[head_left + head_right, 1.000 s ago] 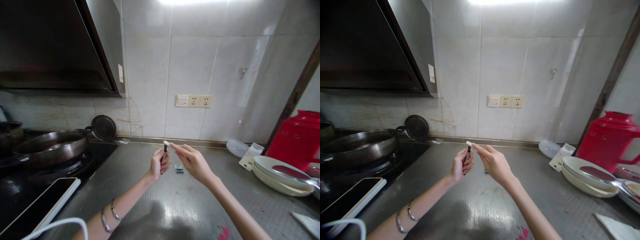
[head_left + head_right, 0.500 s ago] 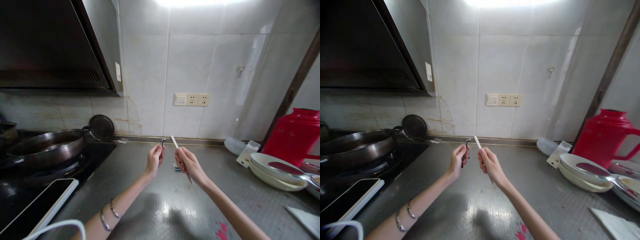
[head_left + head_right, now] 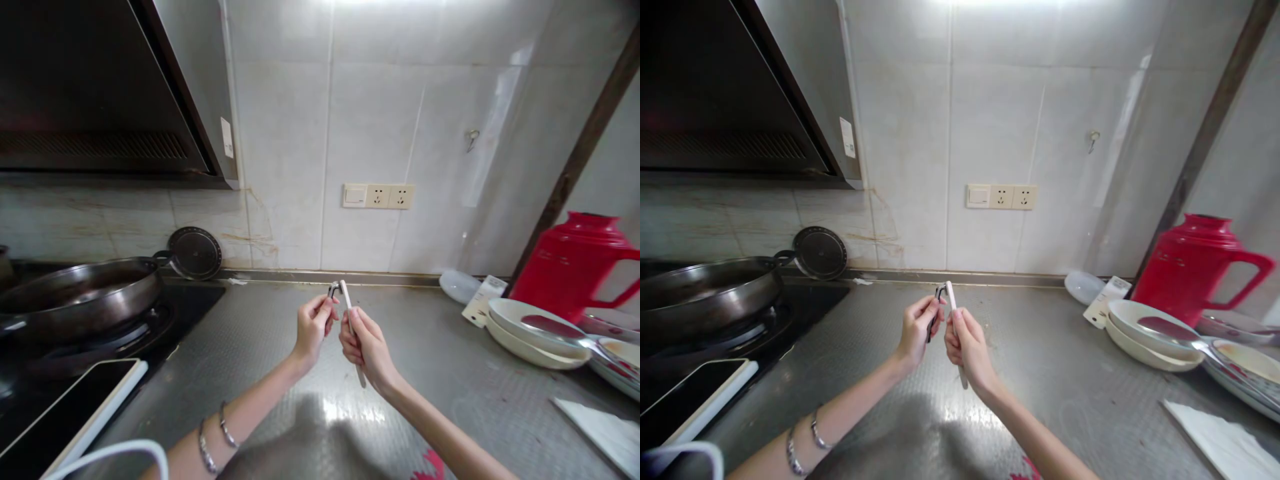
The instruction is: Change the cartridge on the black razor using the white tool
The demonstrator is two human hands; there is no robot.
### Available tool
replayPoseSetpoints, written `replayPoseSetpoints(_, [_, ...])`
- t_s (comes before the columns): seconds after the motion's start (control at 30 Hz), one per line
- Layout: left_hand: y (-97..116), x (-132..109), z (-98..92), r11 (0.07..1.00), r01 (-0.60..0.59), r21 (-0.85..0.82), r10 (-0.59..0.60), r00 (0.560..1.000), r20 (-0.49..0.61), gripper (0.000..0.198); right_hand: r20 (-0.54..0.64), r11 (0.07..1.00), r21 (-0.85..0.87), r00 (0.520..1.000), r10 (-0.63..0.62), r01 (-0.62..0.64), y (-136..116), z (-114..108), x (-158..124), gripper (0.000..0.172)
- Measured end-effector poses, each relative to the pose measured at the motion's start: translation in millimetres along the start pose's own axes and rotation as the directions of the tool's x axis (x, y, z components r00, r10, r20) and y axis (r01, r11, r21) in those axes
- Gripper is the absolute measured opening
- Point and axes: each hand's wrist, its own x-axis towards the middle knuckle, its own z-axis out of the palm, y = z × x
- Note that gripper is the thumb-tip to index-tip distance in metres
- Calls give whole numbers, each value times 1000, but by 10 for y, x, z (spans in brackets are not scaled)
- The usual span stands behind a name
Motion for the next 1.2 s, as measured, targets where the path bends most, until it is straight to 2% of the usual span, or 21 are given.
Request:
replayPoseSetpoints(0.1, [-1,-16,29,1000,6,-10,-6,1000,-1,29,-14,999,-42,999,-29,29,-27,-4,-32,36])
replayPoseSetpoints(0.27, [36,-32,54,1000,12,-3,-12,1000,-20,31,-108,996,-63,991,-75,69,-97,-24,-29,36])
replayPoseSetpoints(0.4, [65,-38,55,1000,-14,-7,14,999,-51,31,-74,996,-77,996,-41,36,-74,-12,-47,35])
replayPoseSetpoints(0.57, [55,-42,52,1000,-11,-22,10,999,-39,32,-127,998,49,991,-41,48,-174,4,-22,33])
replayPoseSetpoints(0.73, [74,-23,22,999,-49,-5,49,999,-18,32,-57,998,42,997,48,-46,-169,115,-140,34])
replayPoseSetpoints(0.93, [103,-17,16,999,-38,-19,38,999,-13,32,-107,992,122,994,23,-10,-202,135,-97,32])
replayPoseSetpoints(1.07, [100,-21,22,999,-45,2,45,999,8,34,-84,988,143,994,65,-53,-230,128,-83,31])
replayPoseSetpoints(1.2, [106,-10,21,999,-35,6,35,999,-16,35,-83,989,145,995,49,-36,-251,117,-81,30])
